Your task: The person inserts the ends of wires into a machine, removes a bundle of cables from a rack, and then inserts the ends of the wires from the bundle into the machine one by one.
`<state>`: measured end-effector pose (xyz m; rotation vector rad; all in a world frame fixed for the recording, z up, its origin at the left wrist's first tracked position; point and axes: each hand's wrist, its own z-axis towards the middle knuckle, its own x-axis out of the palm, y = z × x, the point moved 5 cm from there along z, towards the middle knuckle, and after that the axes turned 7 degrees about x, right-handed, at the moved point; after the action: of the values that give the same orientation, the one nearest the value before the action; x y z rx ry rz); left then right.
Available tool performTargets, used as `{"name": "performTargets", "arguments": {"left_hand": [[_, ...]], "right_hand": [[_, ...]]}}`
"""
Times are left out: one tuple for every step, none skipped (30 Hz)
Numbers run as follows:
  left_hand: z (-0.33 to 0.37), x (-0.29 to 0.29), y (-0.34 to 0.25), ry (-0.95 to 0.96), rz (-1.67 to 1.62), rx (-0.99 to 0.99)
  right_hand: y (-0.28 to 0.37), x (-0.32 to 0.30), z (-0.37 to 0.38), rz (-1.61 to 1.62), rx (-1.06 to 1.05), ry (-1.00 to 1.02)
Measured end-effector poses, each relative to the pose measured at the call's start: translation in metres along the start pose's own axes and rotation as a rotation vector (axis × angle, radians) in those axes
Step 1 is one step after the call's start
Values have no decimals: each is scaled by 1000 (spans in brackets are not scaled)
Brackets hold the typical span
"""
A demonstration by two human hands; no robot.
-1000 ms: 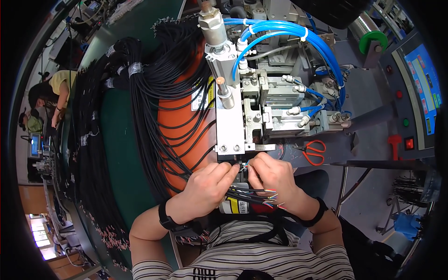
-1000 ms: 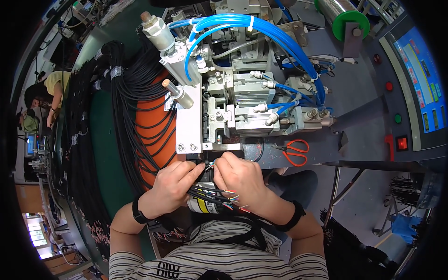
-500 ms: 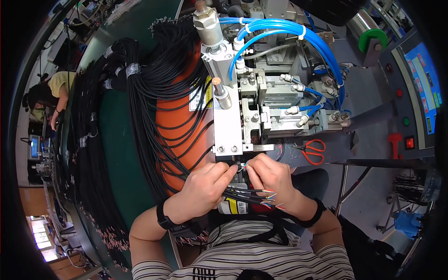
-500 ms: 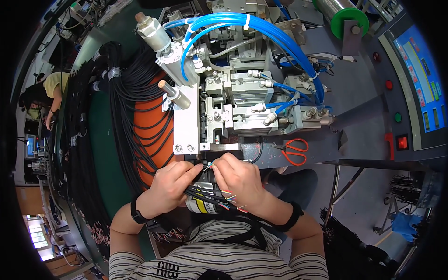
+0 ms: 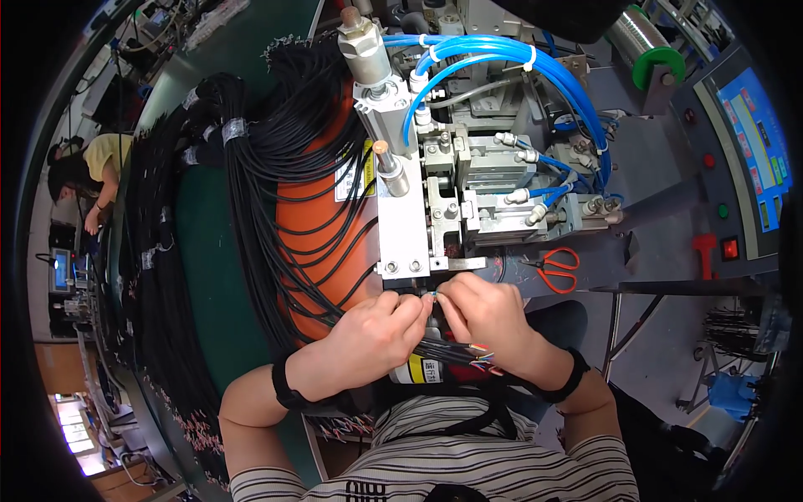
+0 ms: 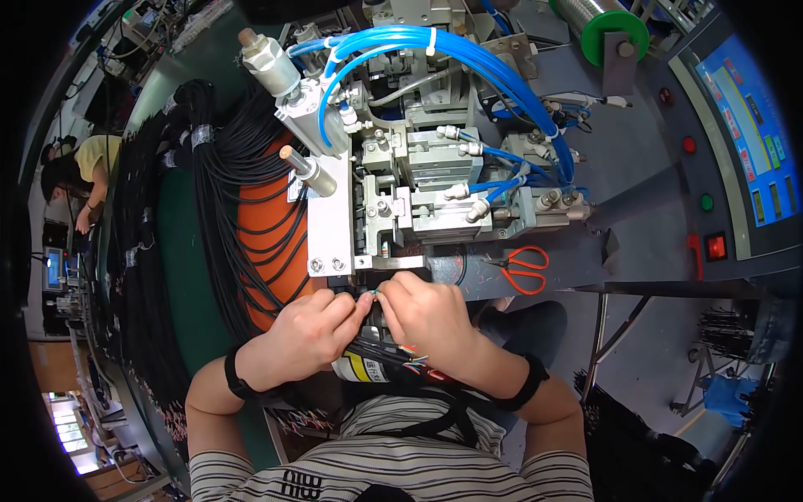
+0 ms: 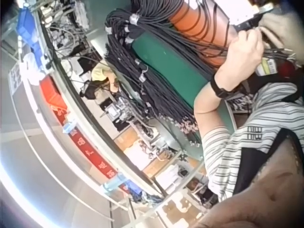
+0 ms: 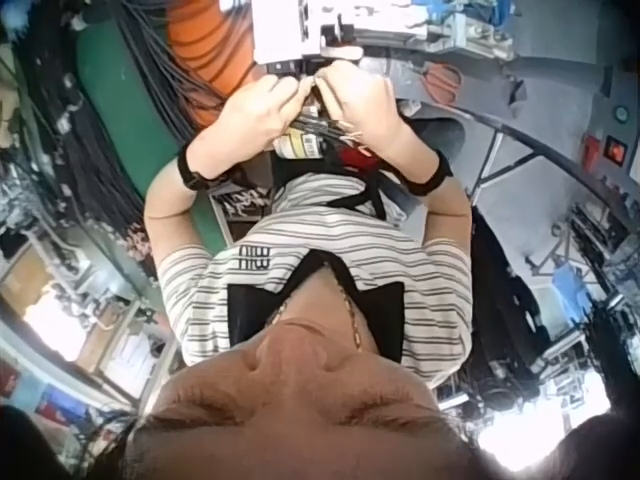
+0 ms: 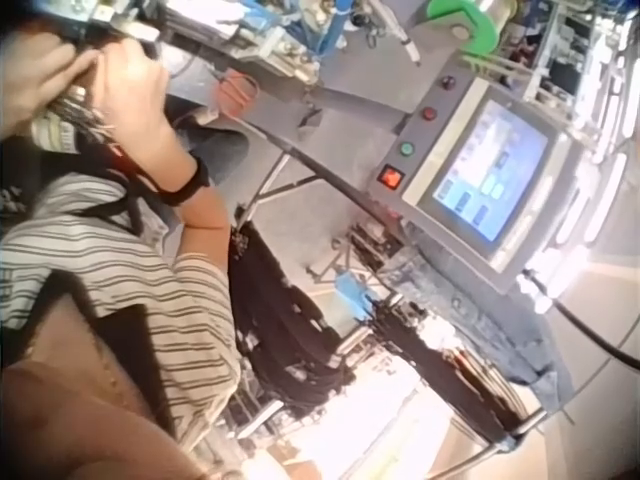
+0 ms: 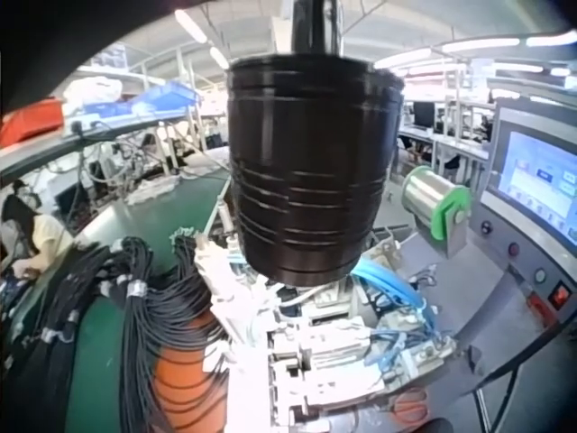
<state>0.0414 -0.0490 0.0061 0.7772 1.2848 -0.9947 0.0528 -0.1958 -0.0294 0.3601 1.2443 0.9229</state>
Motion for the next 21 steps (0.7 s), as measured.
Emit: {"name": "performTargets", "arguments": {"left_hand": [[0, -1, 1, -19, -23, 0], [0, -2, 1, -19, -21, -1], [1, -4, 4, -24, -50, -24], [2, -7, 6, -28, -79, -47], [3, -9, 7, -34, -112, -60], [0, -8, 7, -36, -113, -52], [-8, -7, 12, -87, -138, -102], [-18, -5, 17, -138, -162, -152], [-25, -5, 22, -190, -187, -200], [-31, -3, 21, -189, -183, -203], [-36, -2, 22, -189, -167, -231], [-41, -1, 23, -189, -151, -259], [-45, -1, 26, -189, -135, -287], [-46, -3, 28, -189, -128, -290], [-47, -7, 26, -238, -141, -276], [-48, -12, 25, -288, -152, -262], [-49, -17, 23, -338, -157, -245], [-50, -20, 22, -337, -138, -254], [-50, -25, 16, -394, -211, -175], [-51, -33, 12, -449, -266, -101], [-44, -35, 10, -495, -271, -32]], "right_hand": [[1, 0, 0, 0, -2, 0], [3, -1, -1, -1, 3, -7], [5, -2, -1, -1, 7, -15], [5, -3, 0, -1, 12, -23], [4, -3, -2, -6, 16, -28], [-3, 2, -4, 79, 84, 15], [-11, 6, -3, 168, 141, 59], [-17, 9, -1, 256, 197, 103], [-18, 6, 0, 254, 190, 97], [-20, 6, -2, 288, 240, 112], [-22, 7, -4, 321, 290, 126], [-23, 8, -5, 354, 340, 141], [-20, 7, -5, 357, 334, 142], [-17, 3, -4, 396, 337, 108], [-12, 0, -4, 438, 337, 82], [-6, -2, -3, 482, 336, 55], [4, -4, 0, 491, 321, 60], [16, 4, 2, 672, 360, 226], [27, 13, 0, 849, 393, 400], [32, 19, -1, 863, 353, 415], [42, 26, -6, 812, 148, 449]]}}
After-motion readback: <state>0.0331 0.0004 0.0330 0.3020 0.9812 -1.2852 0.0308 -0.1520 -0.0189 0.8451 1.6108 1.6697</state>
